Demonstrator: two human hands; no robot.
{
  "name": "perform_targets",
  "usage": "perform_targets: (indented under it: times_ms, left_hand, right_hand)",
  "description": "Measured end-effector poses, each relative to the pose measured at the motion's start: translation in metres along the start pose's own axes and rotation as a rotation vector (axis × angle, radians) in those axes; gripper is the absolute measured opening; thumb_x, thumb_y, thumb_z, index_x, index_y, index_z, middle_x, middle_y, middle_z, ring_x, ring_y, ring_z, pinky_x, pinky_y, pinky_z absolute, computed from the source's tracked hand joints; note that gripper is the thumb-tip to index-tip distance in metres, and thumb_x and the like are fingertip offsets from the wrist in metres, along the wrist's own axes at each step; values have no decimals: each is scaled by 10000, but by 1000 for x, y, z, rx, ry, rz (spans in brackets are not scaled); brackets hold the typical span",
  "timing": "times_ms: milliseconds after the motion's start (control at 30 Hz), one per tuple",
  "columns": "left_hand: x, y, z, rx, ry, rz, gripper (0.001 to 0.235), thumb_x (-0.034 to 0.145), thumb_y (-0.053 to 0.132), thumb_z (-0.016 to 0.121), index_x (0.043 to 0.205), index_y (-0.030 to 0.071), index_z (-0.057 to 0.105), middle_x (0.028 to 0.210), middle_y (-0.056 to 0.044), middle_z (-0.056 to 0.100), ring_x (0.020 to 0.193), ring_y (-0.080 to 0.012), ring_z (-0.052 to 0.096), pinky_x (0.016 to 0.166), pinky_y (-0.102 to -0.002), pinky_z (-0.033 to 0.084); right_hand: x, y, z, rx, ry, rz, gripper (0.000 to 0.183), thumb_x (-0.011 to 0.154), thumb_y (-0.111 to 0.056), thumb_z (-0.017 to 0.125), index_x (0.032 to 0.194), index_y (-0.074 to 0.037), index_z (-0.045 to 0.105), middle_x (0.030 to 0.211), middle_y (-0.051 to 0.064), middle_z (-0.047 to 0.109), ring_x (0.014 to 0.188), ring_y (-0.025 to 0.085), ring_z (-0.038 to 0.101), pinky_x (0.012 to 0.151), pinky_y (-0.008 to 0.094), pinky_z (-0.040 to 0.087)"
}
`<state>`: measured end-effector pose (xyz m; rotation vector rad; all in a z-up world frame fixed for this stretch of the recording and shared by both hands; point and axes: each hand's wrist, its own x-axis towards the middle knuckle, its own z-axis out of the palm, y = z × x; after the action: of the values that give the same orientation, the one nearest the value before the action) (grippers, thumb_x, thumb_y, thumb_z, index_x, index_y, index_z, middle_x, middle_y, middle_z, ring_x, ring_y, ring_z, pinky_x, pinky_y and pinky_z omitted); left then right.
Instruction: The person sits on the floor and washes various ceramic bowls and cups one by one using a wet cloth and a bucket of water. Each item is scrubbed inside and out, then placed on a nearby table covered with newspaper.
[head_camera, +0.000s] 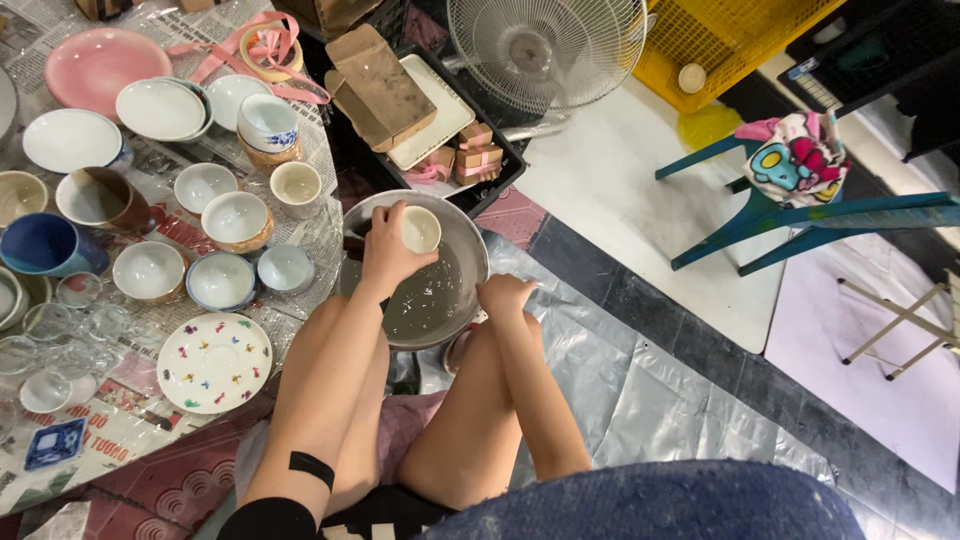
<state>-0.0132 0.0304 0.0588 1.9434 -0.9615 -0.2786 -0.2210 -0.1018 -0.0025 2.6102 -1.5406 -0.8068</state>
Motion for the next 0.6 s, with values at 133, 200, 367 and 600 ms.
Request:
perform_targets:
  times_ms: [133,200,367,600]
  left_hand:
    - [-1,2,-7,-30,-22,-14,956,561,318,969,1357,94,492,1244,-204,512,1080,-417,624,886,-498,544]
    - [-1,-3,-7,-64,-10,-26,942,565,319,971,1348,94,497,1239,-209,511,1091,-412,615,894,-493,542]
    - [-1,-11,-2,-77,-4,-10,974,553,327,987,1344,71,480,1244,-227,501,1119,-412,583,913,-487,527]
    - [-6,-8,0,-47,-78,39,1010,557,322,971,1395,72,466,1298,-205,511,1176,-417,580,946,-497,511]
  right_hand:
    - [3,26,9,112,33,105,544,951,-597,560,1099,-122,779,1153,132,751,1091,321,709,1077,576,375]
    - [-6,34,9,83,21,87,525,908,-588,589,1087,-128,767,1161,142,719,1105,319,673,1072,606,334]
    - [-25,38,-13,68,172,33,535,984,-590,547,1029,-122,802,1015,123,771,952,305,746,1094,541,395]
    - [-25,2,-33,1025,45,-303,401,969,-413,595,1244,-139,692,956,99,784,946,270,749,898,423,560]
